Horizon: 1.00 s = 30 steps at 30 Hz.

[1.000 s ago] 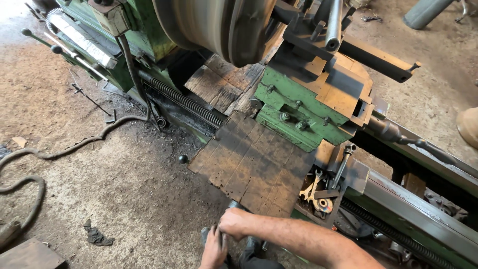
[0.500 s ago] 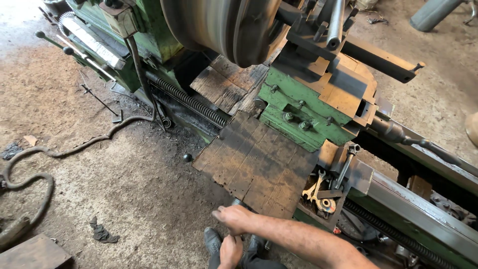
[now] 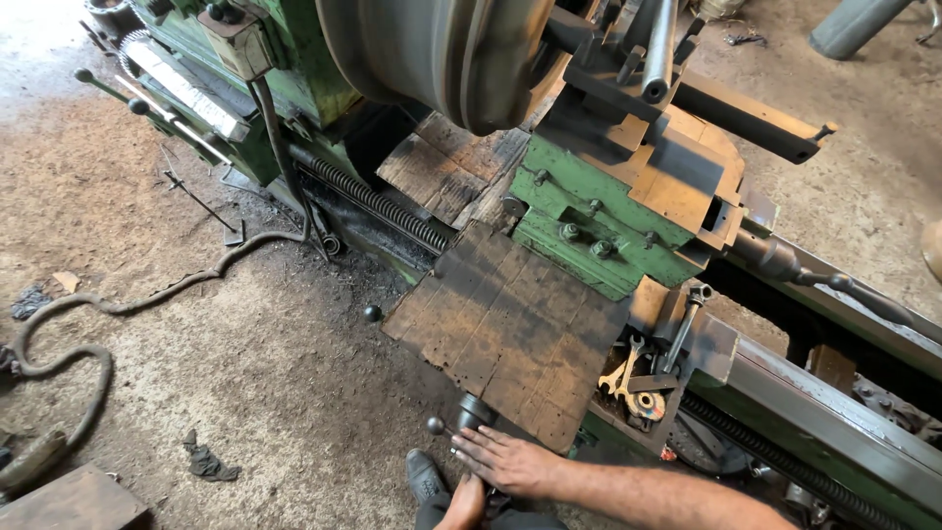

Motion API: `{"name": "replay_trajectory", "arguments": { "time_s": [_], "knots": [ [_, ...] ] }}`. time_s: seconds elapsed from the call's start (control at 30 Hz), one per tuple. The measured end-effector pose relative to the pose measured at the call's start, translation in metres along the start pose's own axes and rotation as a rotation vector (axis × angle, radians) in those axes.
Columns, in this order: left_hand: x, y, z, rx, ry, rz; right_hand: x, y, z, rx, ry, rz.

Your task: Manually operate a large industrial metal lathe to machine a cylindrical component.

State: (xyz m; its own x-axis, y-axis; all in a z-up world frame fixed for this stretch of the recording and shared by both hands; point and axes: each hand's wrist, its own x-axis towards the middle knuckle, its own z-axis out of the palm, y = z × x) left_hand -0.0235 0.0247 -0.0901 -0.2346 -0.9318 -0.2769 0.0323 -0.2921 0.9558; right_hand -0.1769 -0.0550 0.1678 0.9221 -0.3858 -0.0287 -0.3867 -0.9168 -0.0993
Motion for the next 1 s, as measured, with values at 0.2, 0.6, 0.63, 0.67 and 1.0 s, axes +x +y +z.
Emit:
{"name": "replay_trajectory", "arguments": {
  "time_s": [0.2,0.6,0.63,0.67,1.0],
  "knots": [
    [-0.015,0.089,-0.018,-0.498,-0.251,-0.981,0.009,0.002,-0.004,0.124,0.110,0.050],
    [-0.015,0.091,-0.045,-0.165,-0.158,-0.635,0.040,0.014,-0.013,0.054,-0.005,0.034],
    [-0.018,0.102,-0.046,0.067,-0.105,-0.450,0.045,0.016,-0.016,0.072,-0.028,0.038],
    [-0.021,0.112,-0.047,0.296,-0.053,-0.261,0.049,0.017,-0.019,0.090,-0.050,0.041],
    [-0.032,0.297,-0.042,0.816,-0.077,-0.321,0.084,0.031,-0.040,0.274,-0.364,0.122]
  ]
}}
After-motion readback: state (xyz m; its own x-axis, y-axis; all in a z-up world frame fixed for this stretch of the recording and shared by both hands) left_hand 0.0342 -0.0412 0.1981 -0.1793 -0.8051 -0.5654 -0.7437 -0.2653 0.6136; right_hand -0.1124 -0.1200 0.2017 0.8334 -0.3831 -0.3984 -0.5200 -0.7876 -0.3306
